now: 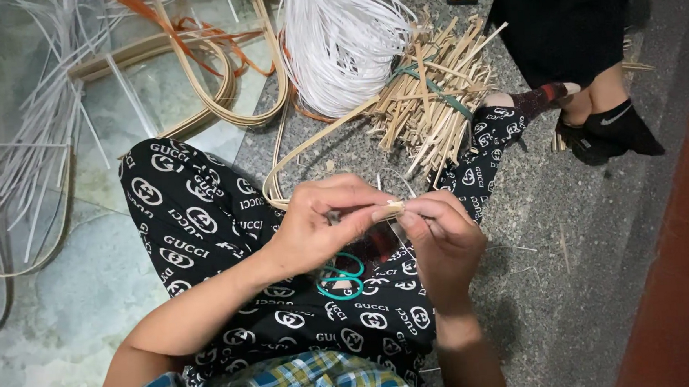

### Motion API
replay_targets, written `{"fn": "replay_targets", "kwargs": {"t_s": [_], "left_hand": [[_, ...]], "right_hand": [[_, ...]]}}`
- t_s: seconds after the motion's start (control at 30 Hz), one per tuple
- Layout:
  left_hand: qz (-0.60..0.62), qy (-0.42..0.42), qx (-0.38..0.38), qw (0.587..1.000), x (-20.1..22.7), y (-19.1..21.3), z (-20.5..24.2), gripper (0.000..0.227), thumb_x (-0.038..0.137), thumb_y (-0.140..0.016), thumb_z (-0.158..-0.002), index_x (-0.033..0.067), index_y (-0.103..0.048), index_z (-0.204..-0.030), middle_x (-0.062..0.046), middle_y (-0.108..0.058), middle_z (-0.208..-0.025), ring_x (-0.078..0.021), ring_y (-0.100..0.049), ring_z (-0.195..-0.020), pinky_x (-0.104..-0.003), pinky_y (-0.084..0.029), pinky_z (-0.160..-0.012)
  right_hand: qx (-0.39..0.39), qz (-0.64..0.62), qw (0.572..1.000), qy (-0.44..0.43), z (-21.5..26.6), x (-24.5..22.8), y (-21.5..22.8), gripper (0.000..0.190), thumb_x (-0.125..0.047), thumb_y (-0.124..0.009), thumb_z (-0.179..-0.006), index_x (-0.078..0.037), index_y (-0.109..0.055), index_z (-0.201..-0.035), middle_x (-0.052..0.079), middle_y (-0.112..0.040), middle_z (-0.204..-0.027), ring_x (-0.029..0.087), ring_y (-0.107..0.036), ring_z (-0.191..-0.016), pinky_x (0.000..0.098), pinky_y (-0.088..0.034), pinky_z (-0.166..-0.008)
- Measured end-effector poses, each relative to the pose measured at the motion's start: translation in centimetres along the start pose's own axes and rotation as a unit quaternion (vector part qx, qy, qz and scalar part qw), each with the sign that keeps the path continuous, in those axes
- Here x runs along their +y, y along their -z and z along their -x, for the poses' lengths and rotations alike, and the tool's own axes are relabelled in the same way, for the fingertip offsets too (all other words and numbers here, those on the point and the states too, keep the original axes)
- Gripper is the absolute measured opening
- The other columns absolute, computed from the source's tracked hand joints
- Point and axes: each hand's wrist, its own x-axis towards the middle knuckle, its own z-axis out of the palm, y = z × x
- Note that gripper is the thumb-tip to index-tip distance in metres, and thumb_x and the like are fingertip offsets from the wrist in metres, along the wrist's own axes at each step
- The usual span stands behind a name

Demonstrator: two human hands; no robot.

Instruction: Weaving white plastic strips around bamboo and wooden frames to construct furniture components.

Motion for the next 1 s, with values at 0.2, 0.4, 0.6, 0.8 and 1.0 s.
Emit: {"fn": "replay_targets", "kwargs": {"t_s": [0.2, 0.4, 0.6, 0.8, 1.0], "left_hand": [[-0.004, 0.011, 0.003, 1.0, 0.2, -0.1, -0.2, 0.022, 0.005, -0.069, -0.095, 0.0042, -0.077, -0.115, -0.007, -0.076, -0.098, -0.0163, -0.07, -0.09, -0.029, -0.056, -0.083], [0.001, -0.001, -0.044, 0.999, 0.4, -0.7, 0.1, 0.026, 0.004, -0.064, -0.096, 0.0063, -0.075, -0.119, -0.008, -0.076, -0.107, -0.0152, -0.071, -0.095, -0.029, -0.057, -0.084], [0.026, 0.042, -0.078, 0.996, 0.1, 0.0, 0.0, 0.024, 0.007, -0.067, -0.095, 0.0074, -0.077, -0.117, -0.005, -0.074, -0.099, -0.0109, -0.069, -0.087, -0.026, -0.055, -0.076], [0.02, 0.11, -0.064, 0.992, -0.8, -0.3, 0.4, 0.012, 0.015, -0.08, -0.091, 0.0055, -0.081, -0.098, -0.001, -0.072, -0.084, -0.0044, -0.062, -0.071, -0.023, -0.047, -0.06], [0.022, 0.092, -0.03, 0.995, -0.7, -0.1, 0.3, 0.012, 0.014, -0.079, -0.09, 0.0031, -0.077, -0.095, 0.001, -0.07, -0.085, -0.0032, -0.059, -0.071, -0.022, -0.045, -0.059]], "right_hand": [[-0.037, 0.108, 0.991, 0.062, -0.2, -1.1, 2.1, 0.008, -0.003, -0.072, -0.092, 0.0, -0.071, -0.1, 0.006, -0.069, -0.097, 0.007, -0.064, -0.077, 0.0205, -0.051, -0.065], [-0.099, 0.284, 0.933, 0.198, -2.5, -4.0, 3.7, 0.012, -0.016, -0.08, -0.091, -0.009, -0.073, -0.097, 0.003, -0.07, -0.091, 0.013, -0.067, -0.079, 0.0277, -0.053, -0.066], [-0.192, 0.17, 0.959, 0.121, -4.9, 0.3, 4.0, 0.004, -0.008, -0.079, -0.088, -0.006, -0.077, -0.09, 0.005, -0.07, -0.087, 0.013, -0.063, -0.073, 0.0237, -0.046, -0.059], [-0.18, 0.176, 0.962, 0.103, -3.6, 0.1, 3.8, 0.009, -0.008, -0.079, -0.089, -0.006, -0.076, -0.097, 0.007, -0.07, -0.092, 0.014, -0.066, -0.078, 0.0228, -0.051, -0.064], [-0.172, 0.306, 0.908, 0.229, -3.4, 1.2, 4.4, 0.011, -0.015, -0.08, -0.084, -0.011, -0.076, -0.093, 0.007, -0.071, -0.088, 0.021, -0.07, -0.081, 0.0327, -0.055, -0.068]]}}
